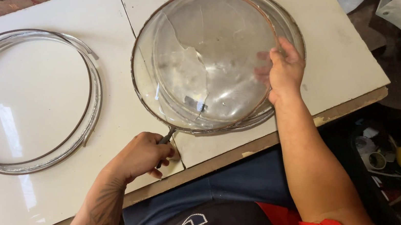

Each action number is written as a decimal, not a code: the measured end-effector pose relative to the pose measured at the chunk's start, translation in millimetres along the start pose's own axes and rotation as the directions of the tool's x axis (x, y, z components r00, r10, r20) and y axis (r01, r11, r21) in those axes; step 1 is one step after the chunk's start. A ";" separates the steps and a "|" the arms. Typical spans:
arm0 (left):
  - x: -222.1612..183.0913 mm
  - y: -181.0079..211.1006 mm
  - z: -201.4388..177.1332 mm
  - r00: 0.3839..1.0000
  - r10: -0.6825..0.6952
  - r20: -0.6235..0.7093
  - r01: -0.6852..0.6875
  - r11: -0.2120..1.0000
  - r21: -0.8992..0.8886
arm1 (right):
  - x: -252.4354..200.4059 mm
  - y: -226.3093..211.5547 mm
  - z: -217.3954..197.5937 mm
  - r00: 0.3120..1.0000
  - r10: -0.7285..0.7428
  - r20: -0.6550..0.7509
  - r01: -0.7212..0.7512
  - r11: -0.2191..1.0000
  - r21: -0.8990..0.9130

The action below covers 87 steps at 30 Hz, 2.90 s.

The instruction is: Repairing or assembling drum heads by organizing metal rings and plastic membranes at a workbench.

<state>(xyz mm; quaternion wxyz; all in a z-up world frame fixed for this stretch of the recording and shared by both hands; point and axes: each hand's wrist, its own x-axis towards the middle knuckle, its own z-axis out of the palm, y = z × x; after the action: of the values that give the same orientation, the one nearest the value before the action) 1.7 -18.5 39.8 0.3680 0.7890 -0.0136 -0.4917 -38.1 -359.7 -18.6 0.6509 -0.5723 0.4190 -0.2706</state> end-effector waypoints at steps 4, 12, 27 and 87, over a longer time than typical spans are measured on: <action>-4.1 5.3 1.7 1.000 -0.013 0.001 0.013 1.000 -0.021 | 5.4 5.4 -3.7 1.000 0.014 0.022 -0.014 1.000 0.016; -4.4 10.9 0.8 1.000 -0.005 -0.003 0.005 0.999 0.052 | 8.2 7.3 -4.4 0.998 0.049 0.030 -0.051 0.997 0.064; 35.8 -7.6 1.8 0.998 -0.007 -0.061 0.008 1.000 0.026 | 11.6 16.1 -3.1 0.998 0.065 0.017 -0.066 0.995 0.074; -14.5 22.6 18.4 0.988 0.109 -0.110 -0.126 0.980 -0.154 | -1.0 12.9 4.8 0.993 0.036 -0.111 -0.032 0.999 0.041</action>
<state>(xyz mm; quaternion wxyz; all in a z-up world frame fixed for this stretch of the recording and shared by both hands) -12.5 -39.9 59.8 0.4591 0.7784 -0.0021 -0.4282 -36.1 -353.9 -30.9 0.6421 -0.5360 0.4592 -0.2992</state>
